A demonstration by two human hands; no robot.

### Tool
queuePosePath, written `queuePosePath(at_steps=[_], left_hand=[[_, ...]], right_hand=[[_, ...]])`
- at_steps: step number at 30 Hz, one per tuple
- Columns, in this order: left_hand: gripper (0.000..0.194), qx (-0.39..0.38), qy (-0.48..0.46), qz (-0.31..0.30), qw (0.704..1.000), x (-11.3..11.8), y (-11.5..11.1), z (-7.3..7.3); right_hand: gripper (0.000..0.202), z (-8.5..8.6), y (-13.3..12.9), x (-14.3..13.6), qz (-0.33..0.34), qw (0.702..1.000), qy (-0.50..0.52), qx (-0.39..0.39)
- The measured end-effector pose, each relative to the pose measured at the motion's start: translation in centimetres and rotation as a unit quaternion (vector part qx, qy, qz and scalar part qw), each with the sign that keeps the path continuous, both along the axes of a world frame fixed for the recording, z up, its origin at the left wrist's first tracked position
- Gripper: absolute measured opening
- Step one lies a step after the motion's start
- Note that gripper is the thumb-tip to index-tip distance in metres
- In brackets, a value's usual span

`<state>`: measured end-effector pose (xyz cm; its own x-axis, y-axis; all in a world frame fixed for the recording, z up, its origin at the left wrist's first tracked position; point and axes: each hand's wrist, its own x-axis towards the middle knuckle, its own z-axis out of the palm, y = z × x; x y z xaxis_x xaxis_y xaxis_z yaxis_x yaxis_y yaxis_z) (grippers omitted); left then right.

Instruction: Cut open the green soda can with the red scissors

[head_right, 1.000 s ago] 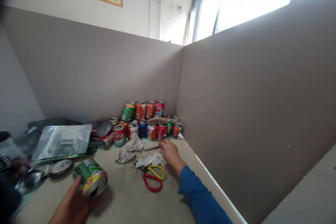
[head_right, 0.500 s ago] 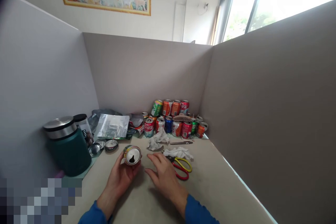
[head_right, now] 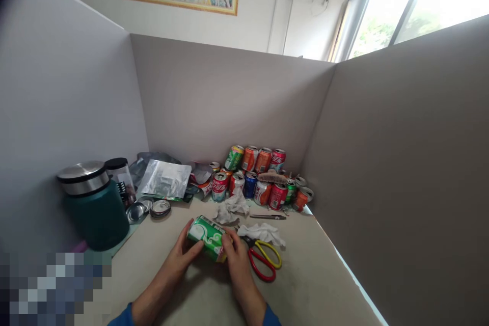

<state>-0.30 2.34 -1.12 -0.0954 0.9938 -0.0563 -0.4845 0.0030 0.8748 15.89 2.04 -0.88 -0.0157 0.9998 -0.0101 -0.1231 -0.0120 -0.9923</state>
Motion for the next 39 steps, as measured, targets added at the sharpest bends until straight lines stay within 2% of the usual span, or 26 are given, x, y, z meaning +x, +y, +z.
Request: queuePosePath(at_steps=[3, 6, 11, 15, 18, 21, 24, 26, 30, 33, 36, 39], left_hand=[[0.075, -0.022, -0.014, -0.004, 1.0, -0.4, 0.0, 0.5], [0.059, -0.061, -0.05, -0.01, 0.997, -0.9, 0.2, 0.8], [0.055, -0.051, -0.077, -0.023, 0.995, -1.0, 0.3, 0.8], [0.054, -0.061, -0.077, -0.064, 0.993, -0.6, -0.2, 1.1], [0.052, -0.064, -0.069, -0.071, 0.993, -0.5, -0.6, 1.5], [0.054, -0.043, -0.053, -0.057, 0.996, -0.6, -0.6, 1.5], [0.057, 0.011, -0.013, -0.021, 1.0, -0.9, -0.4, 1.1], [0.062, 0.039, 0.015, -0.009, 0.999, -1.1, -0.2, 0.7], [0.079, 0.076, 0.049, -0.014, 0.996, -1.1, -0.2, 0.4], [0.091, 0.101, 0.05, -0.031, 0.993, -0.8, -0.5, 0.4], [0.096, 0.102, 0.038, -0.036, 0.993, -0.6, -0.6, 0.5], [0.099, 0.056, 0.002, 0.003, 0.998, -0.5, -0.5, 0.8]], right_hand=[[0.051, 0.2, -0.4, -0.1, 0.063, 0.998, 0.014, -0.024], [0.05, 0.4, -0.9, -0.6, 0.103, 0.994, -0.021, 0.012], [0.038, 1.1, -1.3, -1.0, 0.117, 0.989, -0.047, 0.076], [0.043, 0.8, -1.4, -1.0, 0.108, 0.991, -0.044, 0.061], [0.051, 0.0, -1.3, -1.0, 0.102, 0.994, -0.04, 0.024], [0.053, -0.5, -1.1, -1.0, 0.085, 0.994, -0.052, 0.035], [0.048, -0.8, -1.0, -0.8, 0.028, 0.991, -0.088, 0.095], [0.048, -1.0, -0.9, -0.6, 0.019, 0.985, -0.115, 0.124], [0.071, -1.7, -0.8, -0.6, 0.035, 0.976, -0.159, 0.148], [0.073, -2.1, -0.7, -0.7, 0.03, 0.969, -0.184, 0.16], [0.069, -2.2, -0.6, -0.5, 0.007, 0.959, -0.221, 0.179], [0.067, -2.3, -0.5, -0.2, -0.042, 0.939, -0.261, 0.219]])
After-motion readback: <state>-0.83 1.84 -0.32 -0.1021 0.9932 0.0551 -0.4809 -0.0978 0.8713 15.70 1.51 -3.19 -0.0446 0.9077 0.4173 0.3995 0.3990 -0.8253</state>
